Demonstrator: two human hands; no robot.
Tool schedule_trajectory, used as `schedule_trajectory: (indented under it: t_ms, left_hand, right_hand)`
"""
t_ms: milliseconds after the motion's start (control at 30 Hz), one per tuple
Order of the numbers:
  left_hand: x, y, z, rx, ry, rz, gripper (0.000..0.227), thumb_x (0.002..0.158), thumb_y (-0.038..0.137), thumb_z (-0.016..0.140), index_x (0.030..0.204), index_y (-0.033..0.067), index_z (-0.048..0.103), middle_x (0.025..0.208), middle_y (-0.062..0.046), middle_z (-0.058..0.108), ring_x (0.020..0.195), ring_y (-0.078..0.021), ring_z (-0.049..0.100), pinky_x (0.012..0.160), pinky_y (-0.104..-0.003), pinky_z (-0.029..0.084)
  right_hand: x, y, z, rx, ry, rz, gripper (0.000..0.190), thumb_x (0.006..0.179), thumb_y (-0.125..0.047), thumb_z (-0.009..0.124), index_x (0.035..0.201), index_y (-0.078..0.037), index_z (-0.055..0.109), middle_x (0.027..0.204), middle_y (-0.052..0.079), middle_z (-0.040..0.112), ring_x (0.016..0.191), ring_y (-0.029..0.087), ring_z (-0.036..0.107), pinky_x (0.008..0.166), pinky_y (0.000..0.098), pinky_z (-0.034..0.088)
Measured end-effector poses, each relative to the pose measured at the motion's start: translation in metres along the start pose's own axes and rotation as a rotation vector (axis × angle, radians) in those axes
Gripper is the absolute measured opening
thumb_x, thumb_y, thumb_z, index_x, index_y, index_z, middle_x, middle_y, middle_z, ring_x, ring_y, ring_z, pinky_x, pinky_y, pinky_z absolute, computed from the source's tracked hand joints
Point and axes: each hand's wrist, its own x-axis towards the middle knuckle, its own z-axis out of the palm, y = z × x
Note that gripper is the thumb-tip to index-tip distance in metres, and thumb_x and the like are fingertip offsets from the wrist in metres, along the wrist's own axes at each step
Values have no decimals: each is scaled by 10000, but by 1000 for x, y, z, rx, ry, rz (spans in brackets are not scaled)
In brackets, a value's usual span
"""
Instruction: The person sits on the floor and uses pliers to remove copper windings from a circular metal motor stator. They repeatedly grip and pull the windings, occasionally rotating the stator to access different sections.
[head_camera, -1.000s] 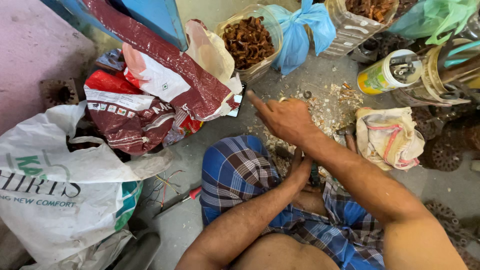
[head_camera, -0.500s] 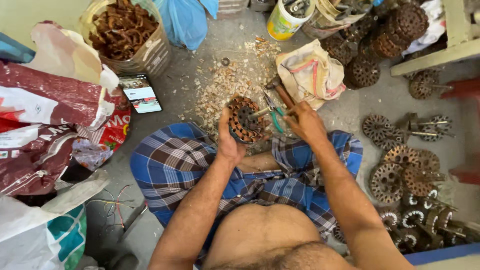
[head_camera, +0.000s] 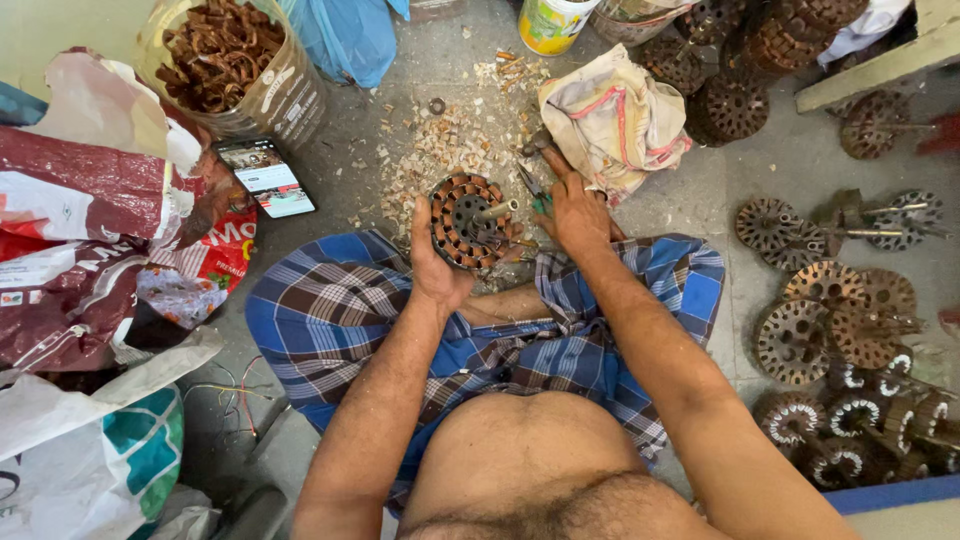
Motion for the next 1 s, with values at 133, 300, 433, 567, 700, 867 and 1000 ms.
schedule_trajectory:
  t_ms: [133,300,433,567,700,867,1000]
  left_hand:
    - [0,-1,0,43,7,8,839,902,728,475,1454,97,487,1334,-158,600,1142,-368,670,909,-684,579]
    - [3,-6,-6,3,17,39,788,929,699,547,1444,104,508,1294,-115,601,1118,-321,649,956,-635,563]
    - [4,-7,-11,24,59,73,779,924,667,608,1461,116,484,1247,-92,588,1115,-300,631,936,-578,567]
    - [3,-4,-9,137,153,92,863,816,633,650,1547,285,351,1224,-63,555,1054,-235,593,864,-530,569]
    - [3,-3,-8,151,106,145,895,854,561,713,1599,257,321,1273,-69,527,1083,-220,577,836,-479,571]
    - [5,-5,-13,133,90,167,856,879,520,710,1599,242,340,1257,-91,537,1066,-230,581,818,-442,592]
    - [6,-3,-10,123,113,133,844,876,577,676,1578,240,350,1245,-96,546,1087,-217,600,855,-452,604]
  right_hand:
    - [-1,-2,-2,54,18,152,468,842,-412,846,1090,-55,673,1207,162,543,1038,401,623,843,538,515]
    - [-3,-3,-2,67,-112,28,488,807,-342,845,1126,-19,667,1236,207,537,1023,410,644,837,515,547]
    - [-9,-3,9,107,-104,36,487,776,-305,854,1112,-3,669,1204,212,563,1001,418,660,812,534,546]
    - [-7,4,18,152,-109,52,391,828,-254,822,1071,1,651,1181,242,592,1001,422,660,836,526,545]
    - [-8,15,9,478,-119,170,427,804,-248,789,1120,-24,609,1097,235,657,943,387,680,847,487,547]
    - [-38,12,-33,1166,-119,73,559,800,-181,729,1270,-13,478,1100,240,675,881,334,681,707,452,561]
    - [-64,-5,-74,1685,-567,465,504,869,-336,690,1239,-60,485,983,197,748,700,292,649,565,413,526]
